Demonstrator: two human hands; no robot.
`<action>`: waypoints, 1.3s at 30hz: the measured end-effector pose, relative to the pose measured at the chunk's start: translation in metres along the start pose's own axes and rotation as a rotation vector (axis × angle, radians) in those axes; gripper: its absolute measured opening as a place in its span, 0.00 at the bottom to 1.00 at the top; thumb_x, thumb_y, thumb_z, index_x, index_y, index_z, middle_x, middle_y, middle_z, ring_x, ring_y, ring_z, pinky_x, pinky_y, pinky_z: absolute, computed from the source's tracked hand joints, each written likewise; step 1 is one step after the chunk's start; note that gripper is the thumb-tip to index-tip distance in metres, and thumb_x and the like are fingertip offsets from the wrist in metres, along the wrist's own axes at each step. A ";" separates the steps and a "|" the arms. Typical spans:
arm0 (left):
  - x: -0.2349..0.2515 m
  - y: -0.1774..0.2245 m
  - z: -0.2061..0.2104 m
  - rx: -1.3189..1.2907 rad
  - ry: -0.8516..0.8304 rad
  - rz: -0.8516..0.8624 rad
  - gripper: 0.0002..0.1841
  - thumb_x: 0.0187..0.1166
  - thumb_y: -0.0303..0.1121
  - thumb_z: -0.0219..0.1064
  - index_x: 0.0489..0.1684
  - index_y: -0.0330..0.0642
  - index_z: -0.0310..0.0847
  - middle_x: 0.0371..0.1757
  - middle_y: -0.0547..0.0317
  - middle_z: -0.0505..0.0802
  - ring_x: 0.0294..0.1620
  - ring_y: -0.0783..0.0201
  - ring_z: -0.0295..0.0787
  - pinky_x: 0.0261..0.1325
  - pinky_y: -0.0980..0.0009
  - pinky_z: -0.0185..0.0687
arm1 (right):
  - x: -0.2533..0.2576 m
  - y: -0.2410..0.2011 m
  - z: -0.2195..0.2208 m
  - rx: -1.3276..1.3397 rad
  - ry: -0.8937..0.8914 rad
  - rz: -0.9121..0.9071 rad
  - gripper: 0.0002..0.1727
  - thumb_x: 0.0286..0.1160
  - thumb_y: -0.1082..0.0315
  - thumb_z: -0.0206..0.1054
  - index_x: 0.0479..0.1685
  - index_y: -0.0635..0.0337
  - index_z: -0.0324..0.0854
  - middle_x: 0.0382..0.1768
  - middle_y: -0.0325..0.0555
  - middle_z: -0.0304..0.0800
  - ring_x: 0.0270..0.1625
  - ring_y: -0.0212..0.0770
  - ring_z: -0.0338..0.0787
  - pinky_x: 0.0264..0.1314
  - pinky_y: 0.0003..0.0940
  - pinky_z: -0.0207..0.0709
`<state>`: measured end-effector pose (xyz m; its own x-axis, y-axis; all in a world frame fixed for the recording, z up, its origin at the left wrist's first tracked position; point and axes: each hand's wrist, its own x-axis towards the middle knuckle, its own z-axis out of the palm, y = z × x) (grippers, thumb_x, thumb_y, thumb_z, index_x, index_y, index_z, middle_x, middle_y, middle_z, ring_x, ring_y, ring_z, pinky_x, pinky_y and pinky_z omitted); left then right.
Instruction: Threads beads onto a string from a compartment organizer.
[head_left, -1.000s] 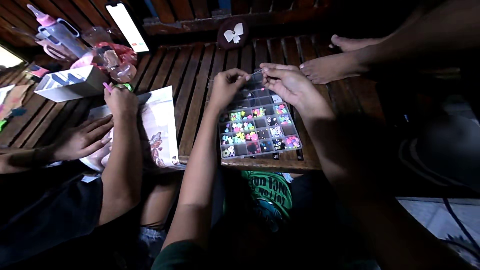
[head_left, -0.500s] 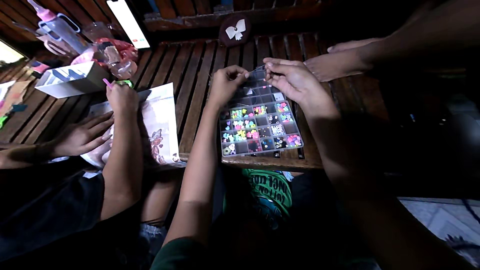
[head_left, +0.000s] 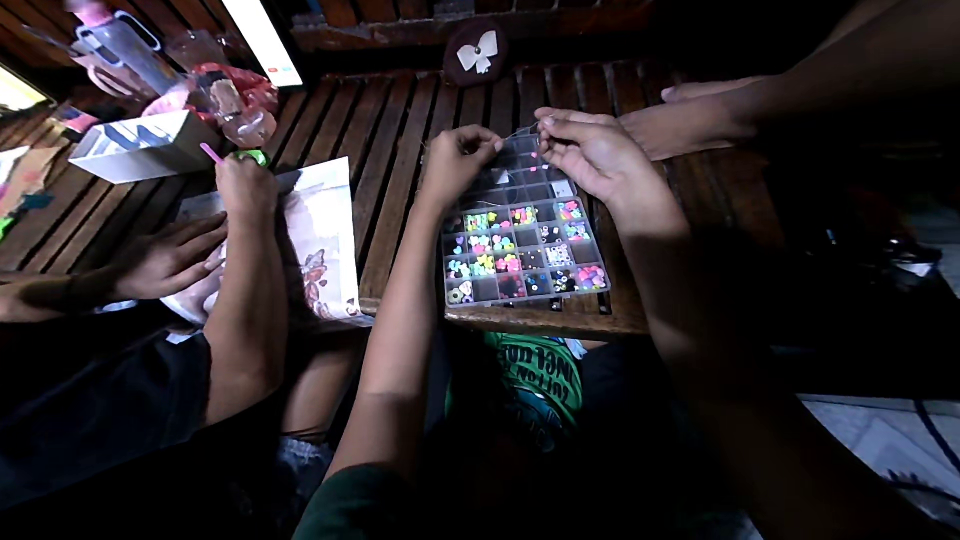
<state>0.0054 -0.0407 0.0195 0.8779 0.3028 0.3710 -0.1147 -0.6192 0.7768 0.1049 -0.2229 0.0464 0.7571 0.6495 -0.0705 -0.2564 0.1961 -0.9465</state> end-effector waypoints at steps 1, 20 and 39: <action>0.000 0.000 0.001 -0.024 -0.002 0.014 0.12 0.82 0.32 0.68 0.55 0.35 0.89 0.49 0.54 0.93 0.48 0.71 0.89 0.56 0.72 0.83 | -0.001 0.001 0.001 -0.030 -0.008 -0.009 0.09 0.87 0.74 0.59 0.56 0.64 0.82 0.34 0.35 0.82 0.36 0.29 0.84 0.51 0.24 0.82; 0.007 0.005 0.013 -0.293 0.349 0.056 0.21 0.85 0.32 0.64 0.72 0.30 0.79 0.81 0.40 0.76 0.81 0.57 0.73 0.80 0.67 0.70 | -0.007 0.004 0.011 -0.286 -0.127 -0.045 0.07 0.82 0.77 0.64 0.49 0.64 0.87 0.36 0.36 0.88 0.36 0.27 0.87 0.49 0.22 0.84; -0.004 0.023 0.012 -0.357 -0.150 -0.067 0.14 0.87 0.30 0.62 0.61 0.31 0.85 0.52 0.57 0.92 0.49 0.76 0.87 0.59 0.75 0.82 | -0.007 -0.001 0.007 -0.331 -0.078 -0.046 0.06 0.81 0.77 0.65 0.47 0.63 0.86 0.35 0.34 0.87 0.36 0.25 0.87 0.49 0.22 0.84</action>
<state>0.0051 -0.0647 0.0298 0.9440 0.2084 0.2560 -0.1866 -0.3027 0.9346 0.0955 -0.2227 0.0496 0.7120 0.7021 -0.0136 -0.0044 -0.0148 -0.9999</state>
